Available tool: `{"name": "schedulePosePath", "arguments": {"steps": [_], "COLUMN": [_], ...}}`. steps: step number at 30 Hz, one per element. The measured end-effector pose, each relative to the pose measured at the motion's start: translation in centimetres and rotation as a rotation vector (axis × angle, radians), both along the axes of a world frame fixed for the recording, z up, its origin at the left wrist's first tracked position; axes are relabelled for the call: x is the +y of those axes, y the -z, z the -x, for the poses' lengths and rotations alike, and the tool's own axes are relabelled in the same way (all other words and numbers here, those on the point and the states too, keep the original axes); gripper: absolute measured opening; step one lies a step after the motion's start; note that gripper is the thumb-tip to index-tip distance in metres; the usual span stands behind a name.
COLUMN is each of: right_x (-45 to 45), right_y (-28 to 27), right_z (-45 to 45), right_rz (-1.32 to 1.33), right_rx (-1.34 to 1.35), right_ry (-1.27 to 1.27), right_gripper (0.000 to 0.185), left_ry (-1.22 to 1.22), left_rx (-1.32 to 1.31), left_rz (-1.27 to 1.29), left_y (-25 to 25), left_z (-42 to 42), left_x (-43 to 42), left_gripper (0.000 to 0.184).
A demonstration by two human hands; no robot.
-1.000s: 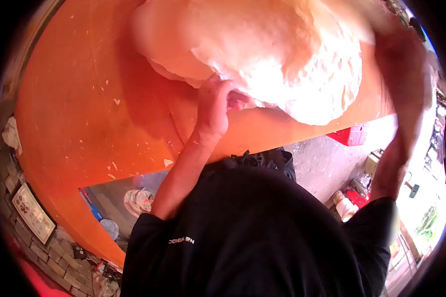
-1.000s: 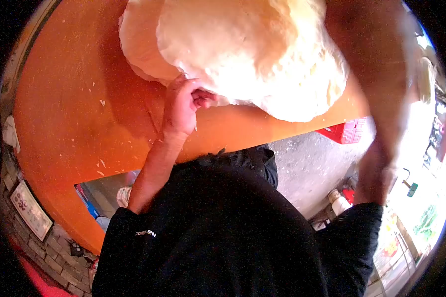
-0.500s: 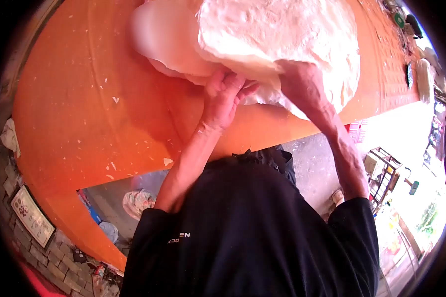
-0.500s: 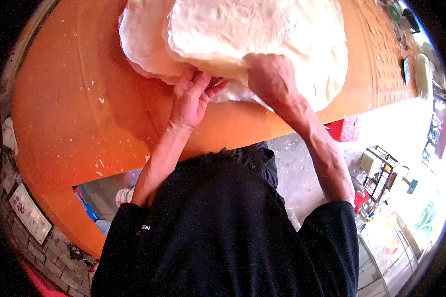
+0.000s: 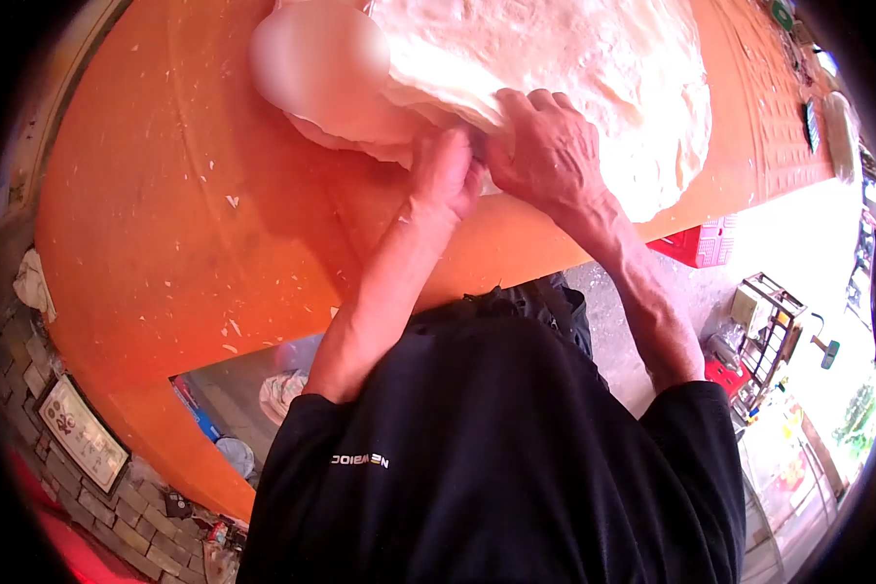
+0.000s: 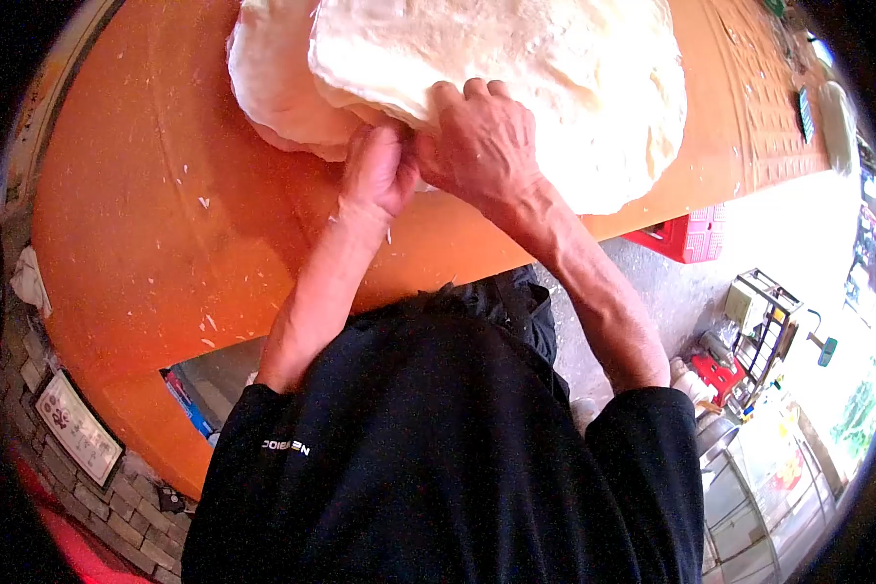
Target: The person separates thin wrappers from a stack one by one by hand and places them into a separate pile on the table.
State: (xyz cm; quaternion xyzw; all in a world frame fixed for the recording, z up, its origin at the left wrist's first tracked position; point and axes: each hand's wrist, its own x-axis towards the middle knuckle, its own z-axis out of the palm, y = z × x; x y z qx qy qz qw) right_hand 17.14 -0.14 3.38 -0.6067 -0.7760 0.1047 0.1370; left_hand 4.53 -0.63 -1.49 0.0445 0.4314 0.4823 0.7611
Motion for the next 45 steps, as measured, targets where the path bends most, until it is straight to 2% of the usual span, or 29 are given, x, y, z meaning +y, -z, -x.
{"name": "schedulePosePath", "arguments": {"steps": [2,4,8,10,12,16,19,21,23,26,27,29,31,33,35,37,38,39,41,42,43,44,45], "right_x": [-0.1,-0.4,2.0,3.6,4.9,6.5,5.8,4.2,2.4,-0.5,-1.3,-2.2,-2.8,-3.7,-4.8,-5.8,-6.1,-5.7,-5.0,-4.2,-3.6,-3.4,-3.5], "right_y": [-0.9,-3.7,-7.6,-9.2,-11.8,-17.5,-19.3,-18.8,-16.4,-8.2,-5.2,-2.0,-3.3,-5.0,-3.4,-0.6,0.0,-0.6,-3.6,-4.2,-4.6,-5.0,-5.2], "right_z": [-0.6,-1.5,-6.5,-9.4,-11.4,-13.1,-12.4,-10.7,-8.1,-4.1,-3.5,-2.9,-1.8,-1.1,-0.2,-0.1,-0.2,0.0,-0.1,-0.4,0.0,0.9,1.9], "right_rz": [-0.026,-0.024,0.173,0.147,0.035,-0.338,-0.544,-0.523,-0.336,0.03,0.163,0.31,0.318,0.159,0.222,0.289,0.347,0.35,0.473,0.619,0.6,0.543,0.492], "right_rx": [0.031,0.055,-0.165,-0.247,-0.311,-0.405,-0.431,-0.404,-0.324,-0.085,0.007,-0.045,-0.061,0.029,0.048,0.082,0.118,0.122,0.363,0.359,0.355,0.232,0.112], "right_ry": [0.021,-0.01,-0.089,-0.084,-0.047,0.093,0.106,0.056,-0.014,-0.115,-0.116,-0.178,-0.192,-0.213,-0.23,-0.258,-0.286,-0.295,-0.308,-0.3,-0.3,-0.274,-0.237], "right_gripper": [0.039,0.031,0.024,0.022,0.02,0.016,0.014,0.014,0.014,0.01,0.009,0.009,0.009,0.011,0.01,0.007,0.022,0.022,0.045,0.062,0.062,0.066,0.071], "left_ry": [-0.004,0.0,0.095,0.116,0.132,0.163,0.107,0.041,0.151,0.157,0.145,0.179,0.117,0.289,0.292,0.329,0.31,0.303,0.329,0.35,0.372,0.316,0.449], "left_rx": [-0.079,-0.253,-0.218,-0.141,-0.088,-0.039,-0.053,-0.005,0.131,0.267,0.275,0.281,0.24,0.373,0.434,0.52,0.482,0.487,0.474,0.493,0.513,0.791,0.953], "left_rz": [0.003,-0.177,-0.057,0.001,0.045,0.007,0.002,-0.012,0.034,0.154,0.161,-0.13,-0.108,0.189,0.075,-0.262,-0.242,-0.237,-0.248,-0.25,-0.253,-0.511,-0.747], "left_y": [-0.5,-2.6,-5.4,-2.2,0.2,0.3,0.4,0.4,0.8,-3.9,-3.1,-0.9,-2.1,-4.3,-3.7,-2.2,-1.9,-0.3,1.1,0.2,-0.8,-1.9,-0.5], "left_z": [-0.4,-0.9,-1.1,0.1,1.1,1.6,2.1,1.9,2.7,2.0,2.3,2.7,2.2,2.4,2.1,2.0,2.0,2.2,2.1,2.0,1.8,1.8,2.0], "left_x": [-0.3,-1.7,-4.6,-5.5,-6.0,-5.9,-6.5,-7.1,-7.8,-8.4,-9.3,-11.1,-11.1,-10.8,-10.9,-11.7,-11.8,-12.3,-13.3,-12.9,-12.3,-11.8,-12.0], "left_gripper": [0.025,0.023,0.026,0.026,0.025,0.027,0.032,0.03,0.027,0.026,0.026,0.028,0.031,0.032,0.031,0.031,0.03,0.03,0.028,0.026,0.024,0.023,0.021]}}
